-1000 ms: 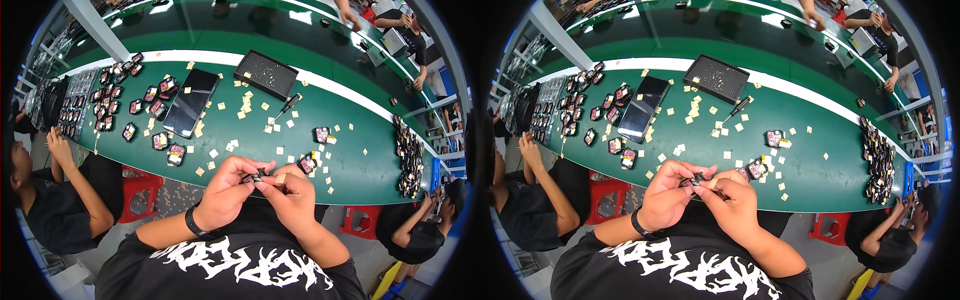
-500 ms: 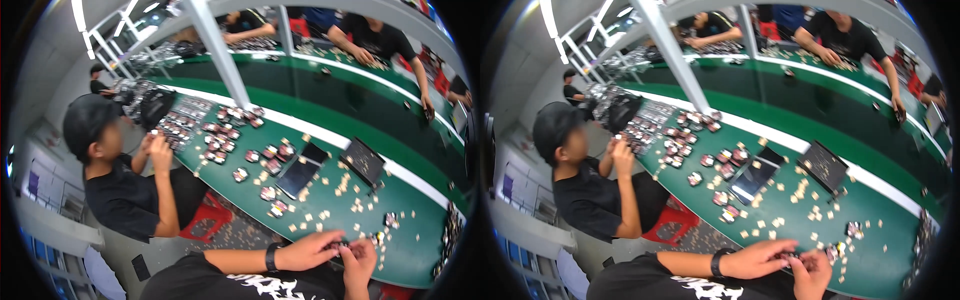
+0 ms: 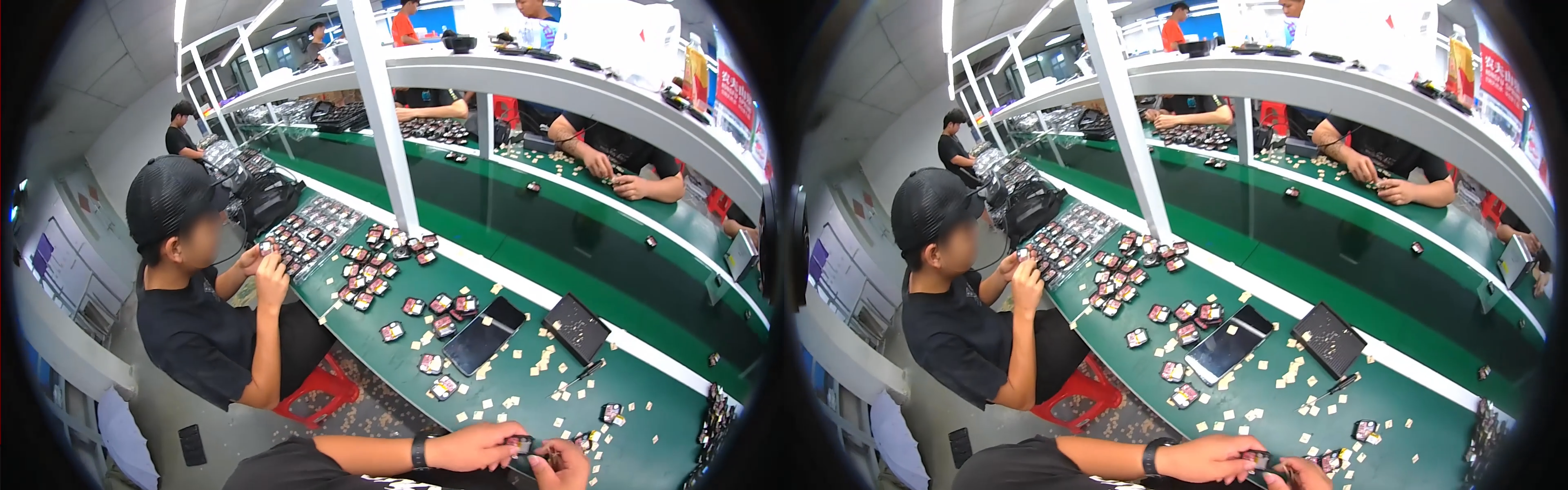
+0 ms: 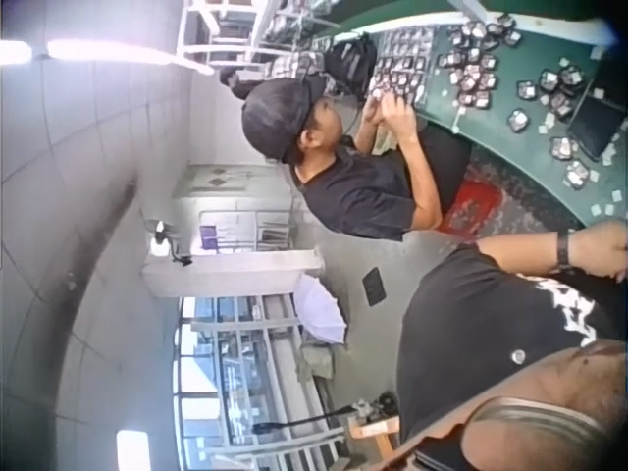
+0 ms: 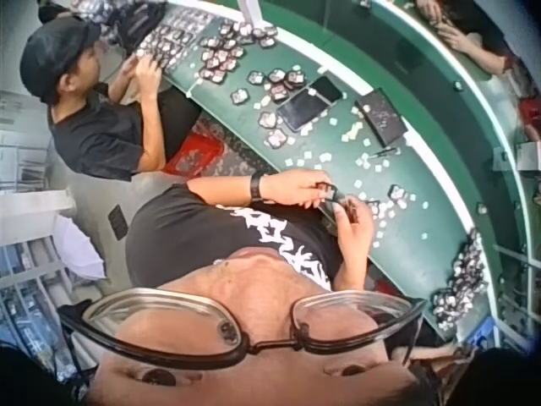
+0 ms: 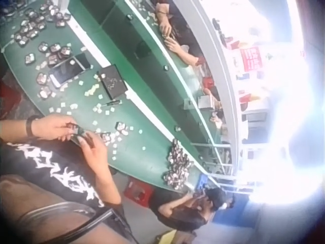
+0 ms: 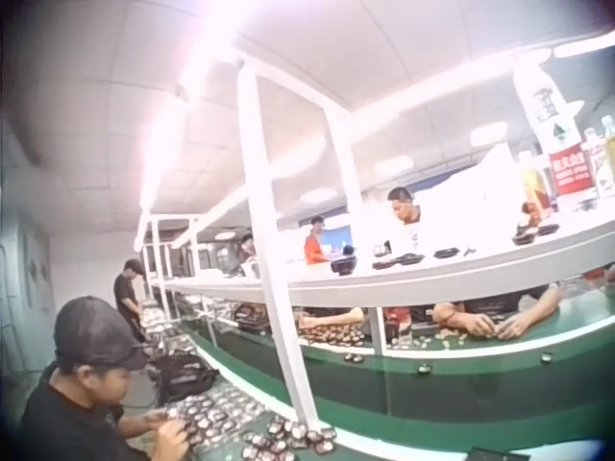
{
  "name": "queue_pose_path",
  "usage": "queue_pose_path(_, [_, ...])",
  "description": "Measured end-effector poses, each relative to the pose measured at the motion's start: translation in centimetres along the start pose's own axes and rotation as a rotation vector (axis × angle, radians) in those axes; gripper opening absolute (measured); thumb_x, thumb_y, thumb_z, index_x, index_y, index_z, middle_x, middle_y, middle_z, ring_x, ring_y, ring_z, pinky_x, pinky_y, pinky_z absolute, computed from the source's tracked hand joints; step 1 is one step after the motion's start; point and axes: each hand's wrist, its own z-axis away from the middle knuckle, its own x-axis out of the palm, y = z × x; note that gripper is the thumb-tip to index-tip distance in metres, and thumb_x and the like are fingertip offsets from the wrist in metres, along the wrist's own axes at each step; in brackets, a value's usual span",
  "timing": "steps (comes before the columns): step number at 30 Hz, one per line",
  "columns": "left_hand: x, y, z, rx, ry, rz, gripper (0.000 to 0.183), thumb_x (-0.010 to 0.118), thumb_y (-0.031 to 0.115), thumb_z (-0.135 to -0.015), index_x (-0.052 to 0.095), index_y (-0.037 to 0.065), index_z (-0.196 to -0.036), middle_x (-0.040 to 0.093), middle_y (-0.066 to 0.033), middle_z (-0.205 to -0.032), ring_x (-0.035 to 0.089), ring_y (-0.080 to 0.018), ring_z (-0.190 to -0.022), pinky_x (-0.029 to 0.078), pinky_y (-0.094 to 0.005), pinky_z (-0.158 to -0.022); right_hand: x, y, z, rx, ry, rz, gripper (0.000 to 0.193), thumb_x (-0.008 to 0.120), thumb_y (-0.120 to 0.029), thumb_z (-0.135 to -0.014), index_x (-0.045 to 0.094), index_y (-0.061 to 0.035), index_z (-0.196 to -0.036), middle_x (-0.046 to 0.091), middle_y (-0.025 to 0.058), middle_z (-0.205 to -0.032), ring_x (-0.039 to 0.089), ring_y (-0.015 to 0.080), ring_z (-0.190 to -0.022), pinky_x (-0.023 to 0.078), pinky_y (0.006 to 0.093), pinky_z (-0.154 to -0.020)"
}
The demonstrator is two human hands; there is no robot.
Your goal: Assemble small electronic components by peeling adhesive backing and attaching them to a circuit board or casing at a production line.
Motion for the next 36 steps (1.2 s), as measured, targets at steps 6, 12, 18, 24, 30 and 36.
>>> queue_pose_path(6, [-6.8,-0.3,3.3,0.145,0.538,-0.350,0.029,0.056,0.019,-0.103,0.056,0.000,-0.125,0.071,-0.0085,-0.102,0.069,-0.0160,-0.090,0.055,-0.0304,-0.080,-6.7,-0.4,0.9,-0.166,0.315,0.734,0.042,0.080,-0.022,-0.085,0.064,-0.0031,-0.120,0.060,0.0198,-0.125,0.064,0.0362,-0.099,0.053,0.0422,-0.083])
queue_pose_path(12, [-12.5,1.1,7.0,0.219,1.020,-0.802,0.014,0.066,0.006,-0.091,0.066,0.001,-0.104,0.068,-0.0142,-0.092,0.067,-0.0264,-0.081,0.053,-0.0349,-0.073,-5.8,3.3,1.2,0.031,0.228,0.707,0.040,0.077,-0.029,-0.088,0.065,-0.0077,-0.120,0.054,0.0212,-0.134,0.065,0.0358,-0.102,0.054,0.0420,-0.085])
queue_pose_path(18, [-18.0,-3.0,10.2,0.220,1.279,-0.547,0.021,0.073,0.005,-0.085,0.068,-0.002,-0.104,0.068,-0.0097,-0.087,0.065,-0.0176,-0.078,0.052,-0.0300,-0.069,-6.1,4.7,0.2,-0.125,0.283,0.684,0.035,0.081,-0.027,-0.085,0.068,-0.0049,-0.109,0.062,0.0174,-0.112,0.064,0.0351,-0.095,0.053,0.0414,-0.081])
queue_pose_path(24, [-20.6,-3.5,11.0,-0.033,1.356,-0.473,0.029,0.078,0.014,-0.085,0.068,-0.004,-0.106,0.069,-0.0045,-0.076,0.062,-0.0101,-0.064,0.050,-0.0270,-0.060,-6.2,7.6,-0.9,-0.023,0.251,0.281,0.011,0.070,-0.001,-0.091,0.061,0.0022,-0.094,0.060,0.0017,-0.087,0.058,0.0082,-0.071,0.049,0.0230,-0.067])
queue_pose_path(30, [-20.1,-1.8,10.2,-0.053,1.282,-0.420,0.025,0.063,0.019,-0.097,0.068,-0.006,-0.101,0.068,-0.0086,-0.072,0.066,-0.0155,-0.060,0.050,-0.0312,-0.057,-6.2,9.8,-0.4,0.042,0.267,-0.030,0.008,0.064,-0.004,-0.097,0.062,0.0033,-0.097,0.064,0.0014,-0.083,0.055,0.0065,-0.070,0.045,0.0226,-0.063])
queue_pose_path(36, [-19.1,-1.1,11.8,-0.038,1.310,-0.963,0.027,0.057,0.019,-0.099,0.069,-0.004,-0.093,0.067,-0.0185,-0.081,0.067,-0.0330,-0.080,0.052,-0.0415,-0.072,-6.7,8.6,0.5,0.023,0.339,-0.036,0.009,0.064,-0.007,-0.098,0.063,0.0010,-0.095,0.061,-0.0005,-0.081,0.050,0.0044,-0.069,0.038,0.0196,-0.061])
